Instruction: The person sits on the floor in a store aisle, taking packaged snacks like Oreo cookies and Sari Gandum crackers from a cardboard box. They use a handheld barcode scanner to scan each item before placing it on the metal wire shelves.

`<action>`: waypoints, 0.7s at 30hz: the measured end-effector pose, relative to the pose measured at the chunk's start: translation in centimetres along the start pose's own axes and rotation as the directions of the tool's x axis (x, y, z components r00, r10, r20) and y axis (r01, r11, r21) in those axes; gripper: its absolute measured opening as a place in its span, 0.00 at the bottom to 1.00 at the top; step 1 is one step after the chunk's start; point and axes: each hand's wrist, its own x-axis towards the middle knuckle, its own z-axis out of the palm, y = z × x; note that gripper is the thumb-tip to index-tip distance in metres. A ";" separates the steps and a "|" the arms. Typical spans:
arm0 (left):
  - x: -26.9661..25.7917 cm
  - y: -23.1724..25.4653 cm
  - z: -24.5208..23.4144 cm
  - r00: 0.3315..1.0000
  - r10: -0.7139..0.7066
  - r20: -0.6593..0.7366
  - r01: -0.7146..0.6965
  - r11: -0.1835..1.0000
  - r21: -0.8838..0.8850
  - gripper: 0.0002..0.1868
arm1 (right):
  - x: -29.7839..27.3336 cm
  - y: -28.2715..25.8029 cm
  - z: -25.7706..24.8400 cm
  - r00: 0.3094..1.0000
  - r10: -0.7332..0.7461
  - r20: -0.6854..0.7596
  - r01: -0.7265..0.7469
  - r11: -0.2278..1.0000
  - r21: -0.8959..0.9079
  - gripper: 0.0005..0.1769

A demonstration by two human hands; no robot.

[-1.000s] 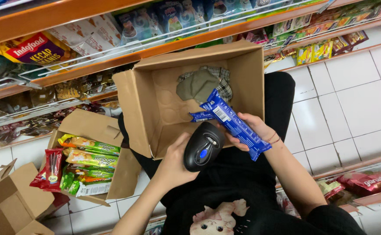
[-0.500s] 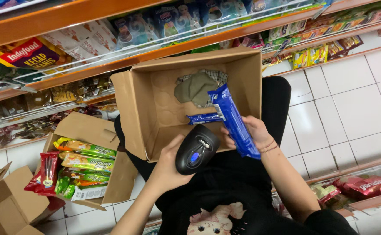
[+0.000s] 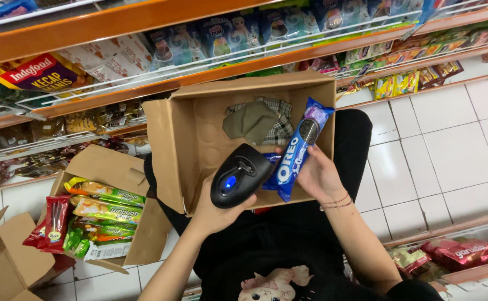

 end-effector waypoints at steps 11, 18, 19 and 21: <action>1.8 -0.7 1.0 0.998 0.024 0.053 -0.011 0.971 -0.241 0.46 | 0.3 -0.9 2.5 0.826 -0.559 0.072 0.541 0.750 -0.379 0.51; 3.4 2.1 1.4 0.996 0.087 -0.024 -0.091 0.958 -0.271 0.52 | 1.9 -1.2 1.3 0.632 -0.763 0.137 0.686 0.468 -0.557 0.72; 3.5 2.3 1.2 0.994 0.106 -0.033 -0.111 0.959 -0.259 0.51 | 2.1 -1.4 0.9 0.622 -0.766 0.163 0.693 0.441 -0.571 0.70; 3.9 2.7 0.6 0.991 0.125 -0.054 -0.134 0.957 -0.257 0.52 | 2.6 -1.7 0.6 0.602 -0.770 0.211 0.704 0.387 -0.596 0.67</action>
